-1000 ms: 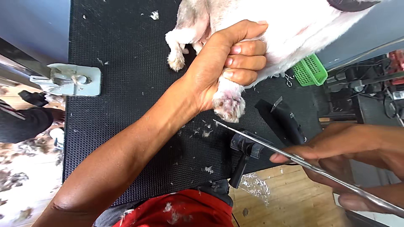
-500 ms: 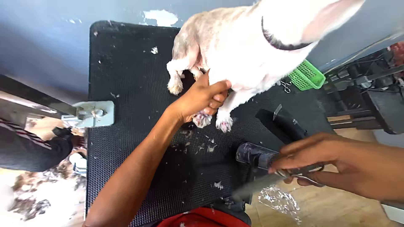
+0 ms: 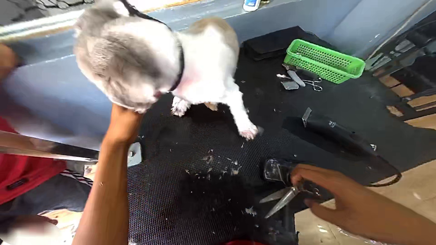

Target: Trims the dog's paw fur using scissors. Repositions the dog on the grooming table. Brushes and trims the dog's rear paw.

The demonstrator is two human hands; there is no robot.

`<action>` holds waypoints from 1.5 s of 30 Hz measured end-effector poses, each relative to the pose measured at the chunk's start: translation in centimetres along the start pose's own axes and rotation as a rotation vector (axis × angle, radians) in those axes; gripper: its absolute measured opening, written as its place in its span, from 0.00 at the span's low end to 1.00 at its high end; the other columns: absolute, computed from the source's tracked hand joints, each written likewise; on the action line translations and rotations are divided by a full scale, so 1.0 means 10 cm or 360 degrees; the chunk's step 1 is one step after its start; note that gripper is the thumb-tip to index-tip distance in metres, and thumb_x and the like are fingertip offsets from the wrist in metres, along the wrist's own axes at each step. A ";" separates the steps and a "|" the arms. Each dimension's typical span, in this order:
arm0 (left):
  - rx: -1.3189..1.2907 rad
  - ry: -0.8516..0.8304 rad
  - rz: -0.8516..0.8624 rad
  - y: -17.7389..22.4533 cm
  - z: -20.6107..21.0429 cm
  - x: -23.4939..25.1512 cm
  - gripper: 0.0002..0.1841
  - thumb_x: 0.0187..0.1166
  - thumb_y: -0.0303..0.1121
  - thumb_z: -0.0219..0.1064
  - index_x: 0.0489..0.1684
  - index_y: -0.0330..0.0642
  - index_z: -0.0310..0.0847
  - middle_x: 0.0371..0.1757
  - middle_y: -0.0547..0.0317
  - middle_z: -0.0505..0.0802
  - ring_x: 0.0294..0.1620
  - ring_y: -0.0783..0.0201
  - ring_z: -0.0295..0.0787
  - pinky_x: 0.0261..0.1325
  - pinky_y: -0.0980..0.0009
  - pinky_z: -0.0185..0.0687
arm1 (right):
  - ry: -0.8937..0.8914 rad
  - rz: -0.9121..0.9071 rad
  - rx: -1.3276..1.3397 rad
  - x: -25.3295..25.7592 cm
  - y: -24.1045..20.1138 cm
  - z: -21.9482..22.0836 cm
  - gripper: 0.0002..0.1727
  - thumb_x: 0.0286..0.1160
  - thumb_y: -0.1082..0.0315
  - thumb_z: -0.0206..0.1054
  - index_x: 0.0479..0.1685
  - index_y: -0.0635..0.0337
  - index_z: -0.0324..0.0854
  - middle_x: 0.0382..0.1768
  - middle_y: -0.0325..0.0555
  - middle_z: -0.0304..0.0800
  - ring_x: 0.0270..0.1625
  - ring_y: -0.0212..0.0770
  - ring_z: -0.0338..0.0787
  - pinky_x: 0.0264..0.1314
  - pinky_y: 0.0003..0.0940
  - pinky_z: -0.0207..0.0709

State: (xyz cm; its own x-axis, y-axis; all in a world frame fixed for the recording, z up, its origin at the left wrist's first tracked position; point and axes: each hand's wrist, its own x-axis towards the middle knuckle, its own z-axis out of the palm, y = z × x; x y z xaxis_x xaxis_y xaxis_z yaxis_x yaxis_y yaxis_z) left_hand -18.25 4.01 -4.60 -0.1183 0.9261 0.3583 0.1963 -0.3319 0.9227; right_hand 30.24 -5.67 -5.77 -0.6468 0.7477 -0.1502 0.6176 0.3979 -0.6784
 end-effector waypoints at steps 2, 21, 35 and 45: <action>-0.0186 -0.0105 -0.0164 -0.05 -0.05 0.17 0.19 0.71 0.29 0.75 0.59 0.46 0.77 0.54 0.71 0.92 0.60 0.72 0.88 0.70 0.67 0.83 | 0.0124 0.0113 -0.0090 -0.06 -0.04 0.22 0.21 0.61 0.49 0.77 0.42 0.57 0.86 0.40 0.47 0.87 0.44 0.46 0.86 0.47 0.49 0.81; 0.0464 -0.0519 -0.0094 -0.27 0.71 0.17 0.20 0.62 0.27 0.81 0.52 0.28 0.87 0.48 0.43 0.95 0.51 0.56 0.93 0.59 0.55 0.86 | 0.1102 0.0119 -0.0329 0.16 0.01 0.33 0.26 0.75 0.46 0.70 0.44 0.65 0.89 0.26 0.48 0.85 0.27 0.40 0.82 0.31 0.40 0.77; 0.0457 -0.0560 -0.0344 0.07 0.89 -0.17 0.12 0.83 0.38 0.68 0.42 0.34 0.82 0.24 0.54 0.86 0.17 0.61 0.83 0.21 0.60 0.84 | 0.1067 0.0322 0.1189 0.39 -0.66 0.77 0.10 0.84 0.67 0.61 0.42 0.59 0.87 0.21 0.34 0.84 0.19 0.27 0.78 0.20 0.20 0.72; 0.0742 -0.0487 -0.0154 0.25 1.50 -1.87 0.21 0.82 0.41 0.66 0.69 0.41 0.83 0.72 0.52 0.88 0.77 0.53 0.81 0.80 0.51 0.75 | 0.1182 0.0292 0.0718 0.97 -0.57 0.21 0.14 0.85 0.61 0.62 0.55 0.58 0.89 0.30 0.44 0.88 0.23 0.39 0.84 0.23 0.30 0.80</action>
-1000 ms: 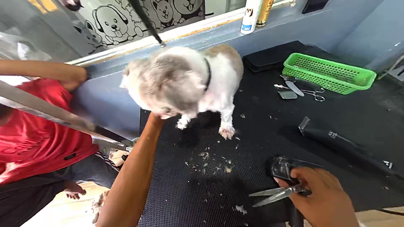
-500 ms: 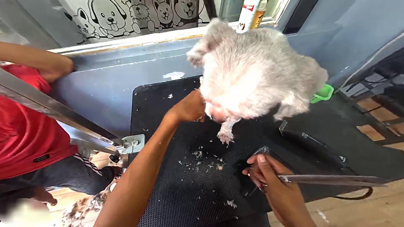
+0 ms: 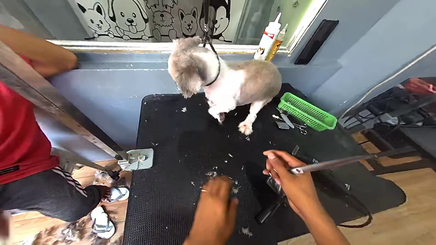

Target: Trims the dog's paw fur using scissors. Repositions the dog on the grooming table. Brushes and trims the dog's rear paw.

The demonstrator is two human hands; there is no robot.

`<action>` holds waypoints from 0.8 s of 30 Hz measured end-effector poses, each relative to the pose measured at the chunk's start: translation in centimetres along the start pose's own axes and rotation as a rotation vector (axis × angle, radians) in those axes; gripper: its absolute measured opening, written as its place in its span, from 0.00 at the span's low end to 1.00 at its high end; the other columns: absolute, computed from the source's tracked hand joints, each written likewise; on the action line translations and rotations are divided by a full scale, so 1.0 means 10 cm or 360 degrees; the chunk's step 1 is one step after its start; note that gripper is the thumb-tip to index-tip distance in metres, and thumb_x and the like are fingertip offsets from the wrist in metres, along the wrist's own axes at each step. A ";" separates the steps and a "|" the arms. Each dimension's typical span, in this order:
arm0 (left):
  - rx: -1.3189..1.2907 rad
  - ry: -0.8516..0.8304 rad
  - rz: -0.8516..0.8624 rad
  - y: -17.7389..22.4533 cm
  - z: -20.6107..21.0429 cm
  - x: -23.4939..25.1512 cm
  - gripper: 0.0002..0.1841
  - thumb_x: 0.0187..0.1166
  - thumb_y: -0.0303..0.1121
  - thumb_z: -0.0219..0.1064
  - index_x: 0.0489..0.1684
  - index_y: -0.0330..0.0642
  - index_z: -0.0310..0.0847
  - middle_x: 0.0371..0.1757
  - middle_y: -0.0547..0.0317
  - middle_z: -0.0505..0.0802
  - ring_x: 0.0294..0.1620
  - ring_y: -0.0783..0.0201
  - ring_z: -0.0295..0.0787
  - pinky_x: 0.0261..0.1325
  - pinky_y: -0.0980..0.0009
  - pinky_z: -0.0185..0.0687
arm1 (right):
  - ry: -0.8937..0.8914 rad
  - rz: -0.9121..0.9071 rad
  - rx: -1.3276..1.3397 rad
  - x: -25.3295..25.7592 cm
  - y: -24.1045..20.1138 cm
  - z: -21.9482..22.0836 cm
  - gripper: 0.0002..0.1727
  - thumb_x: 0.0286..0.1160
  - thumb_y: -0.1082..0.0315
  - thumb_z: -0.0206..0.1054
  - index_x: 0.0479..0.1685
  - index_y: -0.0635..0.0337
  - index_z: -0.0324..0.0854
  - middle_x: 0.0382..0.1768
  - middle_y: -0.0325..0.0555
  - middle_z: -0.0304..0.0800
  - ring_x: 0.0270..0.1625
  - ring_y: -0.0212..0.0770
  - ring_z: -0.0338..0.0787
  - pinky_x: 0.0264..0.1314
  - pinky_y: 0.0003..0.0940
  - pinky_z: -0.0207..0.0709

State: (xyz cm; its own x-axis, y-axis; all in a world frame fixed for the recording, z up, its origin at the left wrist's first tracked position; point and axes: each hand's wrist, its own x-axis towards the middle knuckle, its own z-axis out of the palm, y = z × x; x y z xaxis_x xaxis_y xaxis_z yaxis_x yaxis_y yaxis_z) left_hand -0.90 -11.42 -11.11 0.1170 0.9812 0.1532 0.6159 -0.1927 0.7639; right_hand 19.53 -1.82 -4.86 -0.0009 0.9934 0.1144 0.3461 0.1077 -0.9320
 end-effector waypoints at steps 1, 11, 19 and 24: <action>-0.0008 -0.0057 0.0126 0.16 0.12 0.03 0.22 0.82 0.40 0.66 0.72 0.42 0.81 0.77 0.52 0.84 0.82 0.54 0.76 0.85 0.51 0.69 | 0.0036 -0.0039 0.0084 0.07 -0.09 0.07 0.14 0.88 0.63 0.59 0.54 0.60 0.88 0.27 0.43 0.85 0.20 0.37 0.80 0.22 0.27 0.77; 0.0437 -0.0606 0.0197 0.13 0.90 1.02 0.41 0.84 0.68 0.48 0.96 0.59 0.52 0.98 0.63 0.49 0.99 0.51 0.31 0.94 0.35 0.23 | 0.0284 -0.0421 -0.0116 -0.14 -0.08 -0.26 0.11 0.84 0.69 0.58 0.49 0.66 0.85 0.23 0.31 0.85 0.21 0.25 0.82 0.20 0.19 0.76; 0.0933 -0.0095 -0.0137 -0.62 -0.18 -0.10 0.38 0.84 0.70 0.44 0.92 0.65 0.62 0.95 0.66 0.61 0.96 0.51 0.49 0.91 0.33 0.43 | 0.0288 -0.0379 -0.0737 -0.54 0.68 -0.80 0.15 0.83 0.69 0.62 0.43 0.78 0.86 0.25 0.52 0.87 0.26 0.30 0.84 0.33 0.27 0.81; 0.0701 0.0339 -0.0533 -0.96 -0.92 -1.01 0.34 0.83 0.50 0.63 0.80 0.31 0.71 0.85 0.33 0.74 0.89 0.33 0.62 0.89 0.35 0.49 | 0.0361 -0.0525 -0.0813 -0.59 1.01 -0.65 0.14 0.83 0.68 0.65 0.41 0.75 0.88 0.28 0.56 0.89 0.29 0.40 0.87 0.36 0.32 0.83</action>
State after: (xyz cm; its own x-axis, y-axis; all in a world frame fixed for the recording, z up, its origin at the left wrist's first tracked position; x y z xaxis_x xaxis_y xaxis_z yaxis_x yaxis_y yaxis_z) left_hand -15.14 -19.50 -14.26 -0.2705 0.9569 0.1060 0.8630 0.1922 0.4671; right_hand 29.10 -6.80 -12.76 -0.0048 0.8723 0.4889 0.7645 0.3184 -0.5606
